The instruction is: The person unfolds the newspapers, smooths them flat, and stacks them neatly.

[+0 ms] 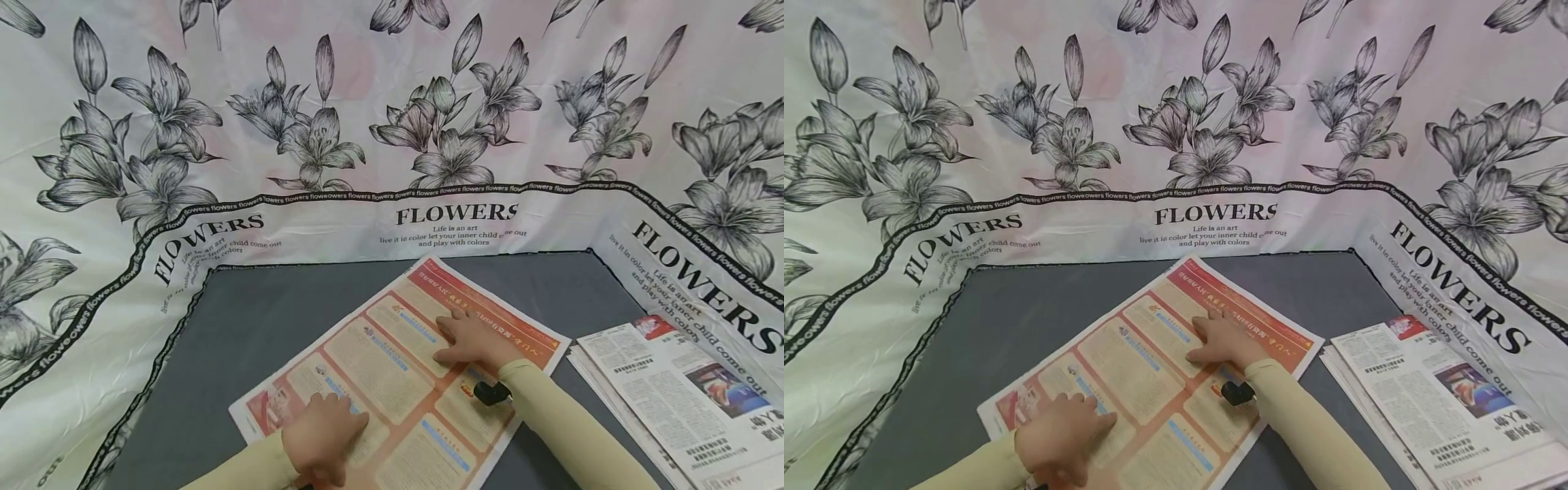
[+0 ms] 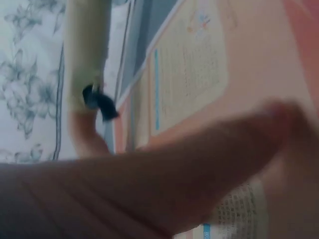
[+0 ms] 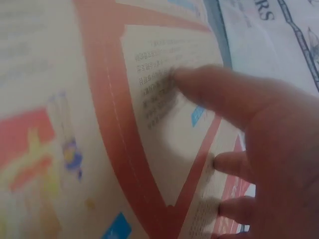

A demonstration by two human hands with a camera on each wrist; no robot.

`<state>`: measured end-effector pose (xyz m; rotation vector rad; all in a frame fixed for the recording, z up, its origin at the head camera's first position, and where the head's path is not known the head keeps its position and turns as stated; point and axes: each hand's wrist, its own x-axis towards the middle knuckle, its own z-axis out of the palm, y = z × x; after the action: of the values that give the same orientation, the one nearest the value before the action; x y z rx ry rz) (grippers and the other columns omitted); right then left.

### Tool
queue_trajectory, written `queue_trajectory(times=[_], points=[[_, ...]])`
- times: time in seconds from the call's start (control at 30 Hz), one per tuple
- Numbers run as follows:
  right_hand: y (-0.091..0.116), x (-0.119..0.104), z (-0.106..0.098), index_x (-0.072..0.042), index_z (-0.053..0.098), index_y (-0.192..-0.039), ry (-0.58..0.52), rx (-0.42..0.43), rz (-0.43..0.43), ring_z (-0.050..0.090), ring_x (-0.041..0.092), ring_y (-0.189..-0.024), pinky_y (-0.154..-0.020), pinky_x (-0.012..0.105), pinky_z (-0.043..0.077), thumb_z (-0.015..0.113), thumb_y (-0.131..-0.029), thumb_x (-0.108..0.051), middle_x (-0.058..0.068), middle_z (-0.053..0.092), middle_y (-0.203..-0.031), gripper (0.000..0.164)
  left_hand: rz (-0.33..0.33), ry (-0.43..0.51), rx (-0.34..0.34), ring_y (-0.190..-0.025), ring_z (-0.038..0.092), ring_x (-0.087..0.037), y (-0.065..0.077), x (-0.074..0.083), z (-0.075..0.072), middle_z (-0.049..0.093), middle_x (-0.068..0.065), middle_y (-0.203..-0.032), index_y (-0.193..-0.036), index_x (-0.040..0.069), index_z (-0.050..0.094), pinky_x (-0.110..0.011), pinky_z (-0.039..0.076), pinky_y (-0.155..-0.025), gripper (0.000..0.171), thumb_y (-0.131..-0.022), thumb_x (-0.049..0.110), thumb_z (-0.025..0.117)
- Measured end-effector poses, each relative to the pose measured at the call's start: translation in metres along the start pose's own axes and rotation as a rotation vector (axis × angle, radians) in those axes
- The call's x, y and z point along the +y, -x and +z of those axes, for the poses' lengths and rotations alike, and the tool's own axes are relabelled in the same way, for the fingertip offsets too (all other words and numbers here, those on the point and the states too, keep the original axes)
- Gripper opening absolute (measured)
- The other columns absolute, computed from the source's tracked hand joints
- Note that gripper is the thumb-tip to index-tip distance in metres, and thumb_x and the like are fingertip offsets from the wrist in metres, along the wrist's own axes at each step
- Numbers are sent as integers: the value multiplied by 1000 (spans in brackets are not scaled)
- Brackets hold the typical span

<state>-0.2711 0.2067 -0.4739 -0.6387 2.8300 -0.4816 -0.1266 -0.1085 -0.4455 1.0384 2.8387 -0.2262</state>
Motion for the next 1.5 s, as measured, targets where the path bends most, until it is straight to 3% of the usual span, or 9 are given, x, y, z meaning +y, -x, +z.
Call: queue_trajectory(times=[0.1,0.2,0.3,0.37,0.43,0.5,0.8,1.2,1.5], points=[[-12,-4,-2,-6,52,-147,-7,-11,-90,26,52,-152,-121,67,23,75,-85,-47,25,42,-158,78,107,-40,37,-65,46,-12,-1,8,-1,53,6,-73,-77,26,60,-33,37,-58,48,-50,52,90],[-23,-12,-1,-8,54,-146,-7,-34,-119,26,47,-153,-124,64,20,75,-84,-45,20,45,-157,75,223,-162,152,-65,44,-10,-9,13,0,54,8,-74,-70,26,65,-27,35,-57,29,-72,47,84],[-34,-24,3,-14,51,-149,-12,-68,-102,20,48,-155,-121,68,22,74,-83,-48,18,37,-163,78,318,-180,197,-85,56,-13,-23,17,2,60,5,-96,-91,29,72,-27,46,-67,26,-73,40,89],[-42,-33,5,-18,48,-153,-15,-90,-83,16,49,-156,-119,71,23,74,-83,-50,17,30,-167,81,341,-114,156,-110,59,-21,-31,19,4,59,2,-120,-117,34,69,-35,53,-80,59,-65,45,95],[-50,-42,9,-21,45,-155,-5,-98,-81,13,49,-157,-118,74,21,74,-83,-53,16,26,-169,84,333,-11,54,-132,52,-33,-39,21,5,49,-1,-143,-137,42,57,-50,54,-91,95,-53,54,99],[-56,-52,11,-22,44,-156,19,-103,-87,13,48,-157,-117,75,20,74,-83,-54,16,25,-169,86,302,42,-19,-142,44,-40,-46,24,5,40,-3,-157,-150,45,45,-59,51,-98,112,-52,60,97],[-76,-86,14,-27,39,-159,30,-156,-92,9,45,-158,-121,71,15,78,-81,-50,13,19,-171,90,223,162,-82,-145,39,-45,-70,33,1,31,-4,-165,-156,44,38,-65,49,-96,110,-61,72,86],[-94,-77,19,-36,35,-160,42,-143,-54,2,37,-161,-123,70,9,73,-78,-48,4,12,-174,91,156,238,-136,-152,29,-46,-88,26,1,27,-3,-168,-158,47,30,-71,44,-101,108,-67,71,83],[-98,-78,14,-28,39,-159,34,-124,-99,8,41,-160,-122,71,11,75,-81,-45,11,17,-172,88,152,255,-168,-154,25,-45,-91,19,2,25,-4,-169,-160,45,28,-73,40,-104,108,-69,69,83]])
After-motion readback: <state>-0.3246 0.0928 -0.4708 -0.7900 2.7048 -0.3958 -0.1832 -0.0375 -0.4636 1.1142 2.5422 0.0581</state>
